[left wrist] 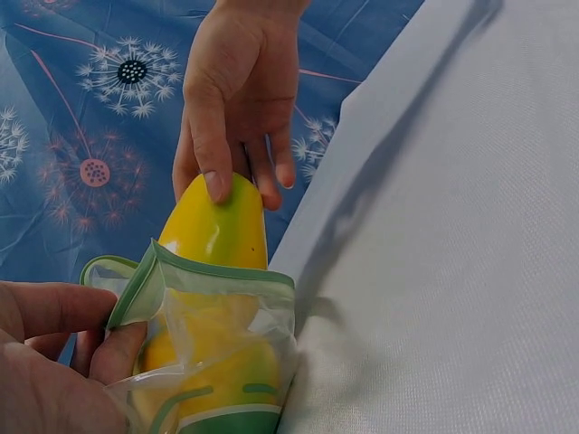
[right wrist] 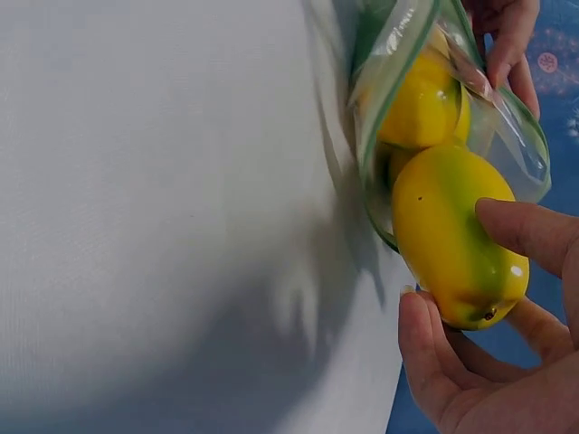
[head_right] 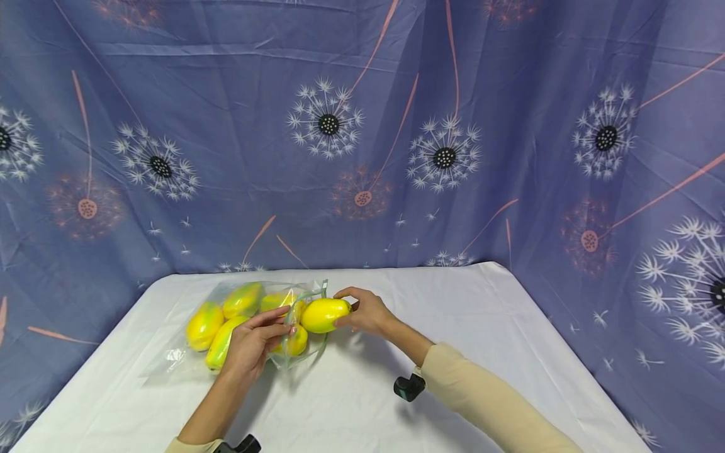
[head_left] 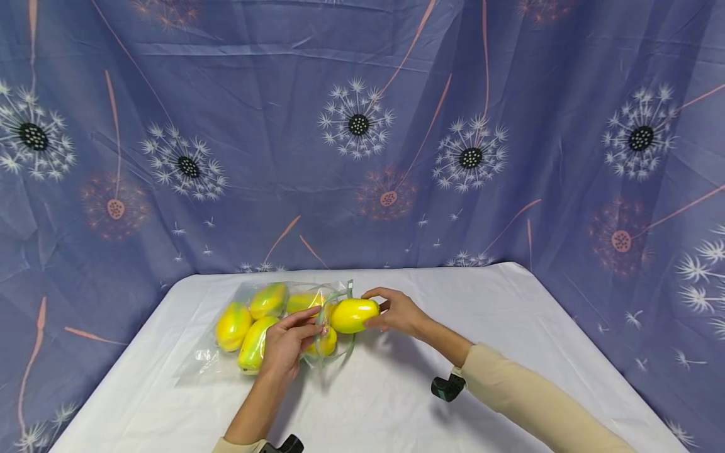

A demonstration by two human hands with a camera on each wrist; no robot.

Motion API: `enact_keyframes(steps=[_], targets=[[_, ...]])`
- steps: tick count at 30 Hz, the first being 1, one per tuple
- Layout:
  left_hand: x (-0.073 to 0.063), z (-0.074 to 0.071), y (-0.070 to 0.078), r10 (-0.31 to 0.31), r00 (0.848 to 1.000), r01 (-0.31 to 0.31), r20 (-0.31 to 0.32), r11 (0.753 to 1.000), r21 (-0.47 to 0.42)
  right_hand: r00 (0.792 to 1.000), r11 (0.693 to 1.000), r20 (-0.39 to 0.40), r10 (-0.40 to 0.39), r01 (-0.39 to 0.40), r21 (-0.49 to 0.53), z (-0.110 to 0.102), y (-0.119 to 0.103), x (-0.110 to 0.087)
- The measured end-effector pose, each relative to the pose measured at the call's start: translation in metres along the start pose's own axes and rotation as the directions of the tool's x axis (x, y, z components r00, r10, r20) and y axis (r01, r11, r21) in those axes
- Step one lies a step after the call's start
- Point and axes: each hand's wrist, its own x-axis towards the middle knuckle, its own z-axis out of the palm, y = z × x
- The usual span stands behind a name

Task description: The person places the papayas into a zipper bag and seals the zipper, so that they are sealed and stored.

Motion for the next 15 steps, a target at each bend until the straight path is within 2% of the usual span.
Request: enact_keyframes(steps=[15], targets=[[-0.002, 0.001, 0.002, 0.005, 1.0, -0.004, 0.016, 1.0, -0.017, 0.999, 1.0, -0.043, 0.012, -0.013, -0.007, 0.017, -0.002, 0.001]])
